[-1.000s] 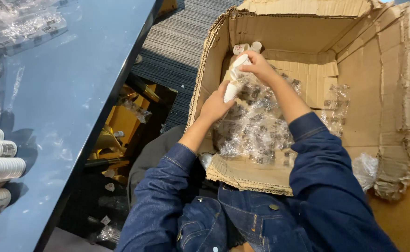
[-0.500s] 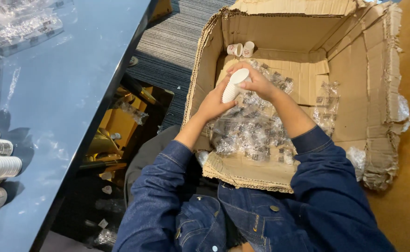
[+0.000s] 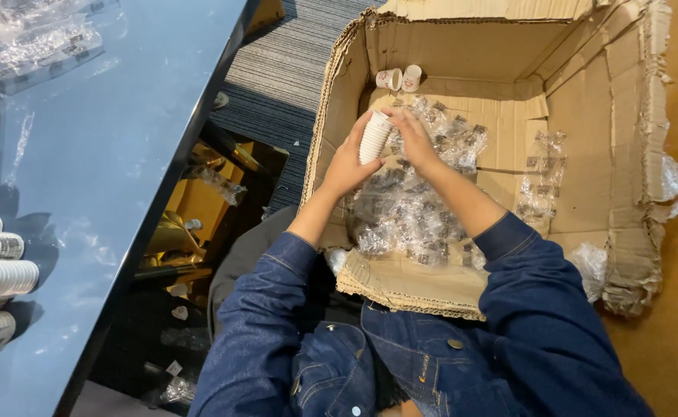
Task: Sorting and stacking small paper cups from a large box onto a table.
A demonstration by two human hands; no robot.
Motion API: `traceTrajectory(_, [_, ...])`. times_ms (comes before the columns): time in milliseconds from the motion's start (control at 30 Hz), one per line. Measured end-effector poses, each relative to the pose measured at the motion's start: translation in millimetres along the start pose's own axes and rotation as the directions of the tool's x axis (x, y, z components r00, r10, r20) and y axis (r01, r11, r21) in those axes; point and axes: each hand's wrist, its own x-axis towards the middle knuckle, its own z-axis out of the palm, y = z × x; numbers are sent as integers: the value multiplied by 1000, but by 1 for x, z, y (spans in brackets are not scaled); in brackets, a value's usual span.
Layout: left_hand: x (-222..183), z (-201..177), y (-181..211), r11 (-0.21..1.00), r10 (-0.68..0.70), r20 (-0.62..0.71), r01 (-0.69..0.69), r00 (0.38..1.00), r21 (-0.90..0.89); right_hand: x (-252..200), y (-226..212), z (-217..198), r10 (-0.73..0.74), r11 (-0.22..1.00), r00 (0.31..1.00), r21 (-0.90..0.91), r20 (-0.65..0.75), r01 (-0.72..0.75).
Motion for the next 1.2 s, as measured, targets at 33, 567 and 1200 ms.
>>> traceTrajectory(33, [1, 1, 5, 1000, 2, 0, -2, 1000, 1, 11, 5, -9, -2, 1000, 1000, 0, -1, 2])
traceTrajectory(567, [1, 2, -9, 964, -235, 40, 228, 971, 135, 177, 195, -38, -168, 835, 986, -534, -17, 133])
traceTrajectory(1200, [4, 8, -8, 979, -122, 82, 134, 989, -152, 115, 63, -61, -207, 837, 977, -509, 43, 200])
